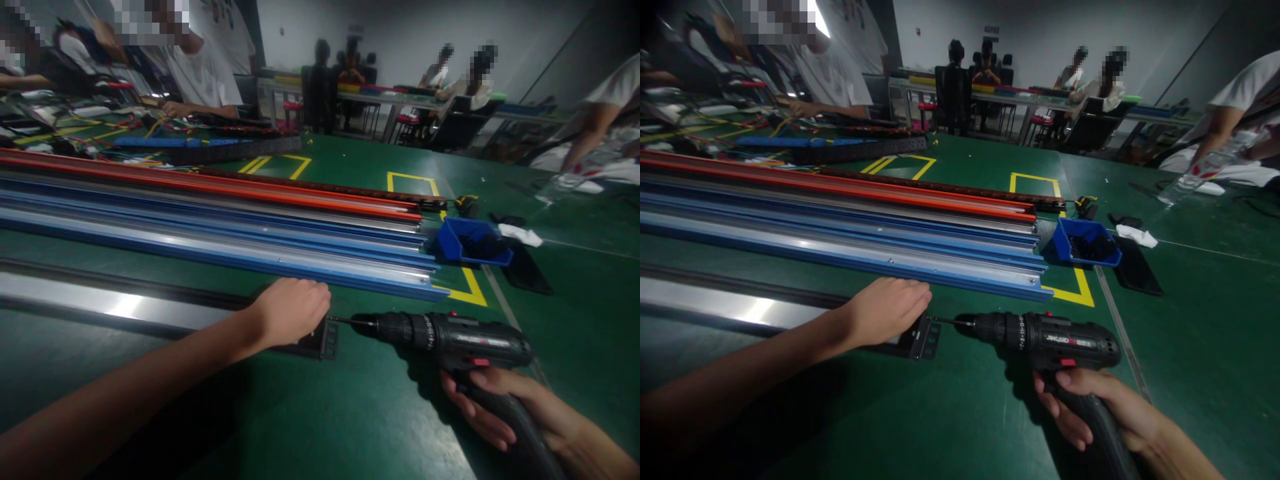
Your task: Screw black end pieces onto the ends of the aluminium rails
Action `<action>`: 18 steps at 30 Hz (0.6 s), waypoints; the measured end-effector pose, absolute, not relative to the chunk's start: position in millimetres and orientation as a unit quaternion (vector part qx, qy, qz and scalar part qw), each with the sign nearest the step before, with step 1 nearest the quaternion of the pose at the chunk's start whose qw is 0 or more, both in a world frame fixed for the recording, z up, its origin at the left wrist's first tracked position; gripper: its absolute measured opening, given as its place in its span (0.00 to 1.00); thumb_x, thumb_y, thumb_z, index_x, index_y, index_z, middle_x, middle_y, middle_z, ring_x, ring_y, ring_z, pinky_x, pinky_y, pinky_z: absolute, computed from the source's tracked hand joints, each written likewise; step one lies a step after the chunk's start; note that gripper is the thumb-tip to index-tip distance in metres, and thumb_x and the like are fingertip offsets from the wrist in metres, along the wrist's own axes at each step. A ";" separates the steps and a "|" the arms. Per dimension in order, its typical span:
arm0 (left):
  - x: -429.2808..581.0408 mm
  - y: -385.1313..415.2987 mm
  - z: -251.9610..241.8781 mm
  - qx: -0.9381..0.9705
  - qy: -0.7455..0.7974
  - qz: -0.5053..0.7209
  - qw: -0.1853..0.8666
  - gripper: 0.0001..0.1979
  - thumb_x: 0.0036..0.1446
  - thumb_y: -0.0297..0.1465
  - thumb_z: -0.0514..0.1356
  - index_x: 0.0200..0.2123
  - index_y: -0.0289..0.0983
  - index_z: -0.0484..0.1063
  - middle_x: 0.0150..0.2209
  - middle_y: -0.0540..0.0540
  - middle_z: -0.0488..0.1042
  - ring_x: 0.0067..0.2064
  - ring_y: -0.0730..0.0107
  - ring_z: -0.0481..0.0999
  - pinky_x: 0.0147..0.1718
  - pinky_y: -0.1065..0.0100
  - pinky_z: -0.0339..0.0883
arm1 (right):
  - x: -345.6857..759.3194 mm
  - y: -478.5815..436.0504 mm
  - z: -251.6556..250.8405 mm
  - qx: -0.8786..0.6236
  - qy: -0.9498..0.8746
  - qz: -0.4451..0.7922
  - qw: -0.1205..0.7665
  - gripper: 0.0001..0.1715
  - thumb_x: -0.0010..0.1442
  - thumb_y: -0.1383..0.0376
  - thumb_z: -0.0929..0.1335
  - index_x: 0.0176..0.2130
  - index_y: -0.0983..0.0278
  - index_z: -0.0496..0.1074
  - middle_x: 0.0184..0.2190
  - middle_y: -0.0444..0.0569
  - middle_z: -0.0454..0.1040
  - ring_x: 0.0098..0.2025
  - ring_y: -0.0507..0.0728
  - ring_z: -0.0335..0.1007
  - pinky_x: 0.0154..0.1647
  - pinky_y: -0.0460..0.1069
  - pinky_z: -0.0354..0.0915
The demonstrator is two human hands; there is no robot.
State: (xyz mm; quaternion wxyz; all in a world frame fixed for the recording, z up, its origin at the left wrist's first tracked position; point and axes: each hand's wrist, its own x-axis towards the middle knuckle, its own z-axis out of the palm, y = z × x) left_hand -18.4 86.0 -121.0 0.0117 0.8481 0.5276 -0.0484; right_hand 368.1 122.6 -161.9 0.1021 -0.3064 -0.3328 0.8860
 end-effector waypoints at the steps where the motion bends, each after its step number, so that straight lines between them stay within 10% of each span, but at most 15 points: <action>1: -18.8 86.0 -121.3 0.847 0.529 -0.048 0.011 0.13 0.67 0.29 0.49 0.40 0.36 0.74 0.38 0.40 0.78 0.37 0.54 0.80 0.31 0.59 0.73 | 368.0 122.5 -161.8 -0.307 -0.332 0.886 0.103 0.18 0.60 0.55 0.73 0.42 0.67 0.82 0.29 0.51 0.77 0.16 0.45 0.64 0.20 0.42 0.68; 18: -18.7 85.8 -121.3 0.849 0.527 -0.036 -0.003 0.15 0.69 0.29 0.47 0.38 0.37 0.72 0.35 0.43 0.78 0.35 0.56 0.80 0.28 0.61 0.71 | 367.3 122.4 -162.6 -0.295 -0.324 0.893 0.104 0.19 0.60 0.56 0.74 0.43 0.68 0.82 0.29 0.51 0.77 0.17 0.45 0.65 0.20 0.42 0.69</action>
